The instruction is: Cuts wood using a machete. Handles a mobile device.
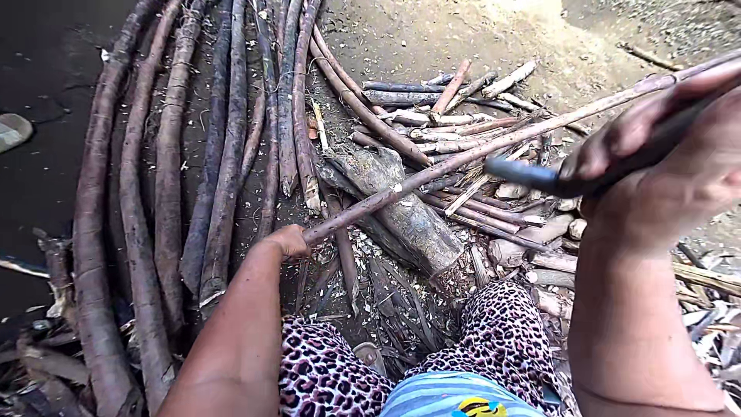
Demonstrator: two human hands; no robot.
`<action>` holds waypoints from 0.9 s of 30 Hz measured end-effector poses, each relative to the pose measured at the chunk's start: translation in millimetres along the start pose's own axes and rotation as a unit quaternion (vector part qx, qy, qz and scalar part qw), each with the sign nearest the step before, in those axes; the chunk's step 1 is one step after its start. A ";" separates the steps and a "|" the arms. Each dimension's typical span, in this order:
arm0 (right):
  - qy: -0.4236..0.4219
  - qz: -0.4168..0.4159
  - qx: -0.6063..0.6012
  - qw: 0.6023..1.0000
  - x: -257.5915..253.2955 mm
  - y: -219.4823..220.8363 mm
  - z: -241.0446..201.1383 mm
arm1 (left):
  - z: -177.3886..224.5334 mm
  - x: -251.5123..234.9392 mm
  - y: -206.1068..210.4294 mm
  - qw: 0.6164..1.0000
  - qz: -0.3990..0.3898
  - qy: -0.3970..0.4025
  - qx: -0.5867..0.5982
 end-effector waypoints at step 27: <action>0.004 -0.116 0.094 0.989 37.6 39.9 -12.3 | 6.0 12.7 17.9 0.986 -0.132 0.001 0.107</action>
Point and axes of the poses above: each hand's wrist, its own x-axis away from the middle knuckle, its own y-axis out of the palm, z = x × y, the point moved 3 cm from there along -x, towards the middle knuckle, and after that the axes turned 4 degrees about -y, right-handed, at the moved point
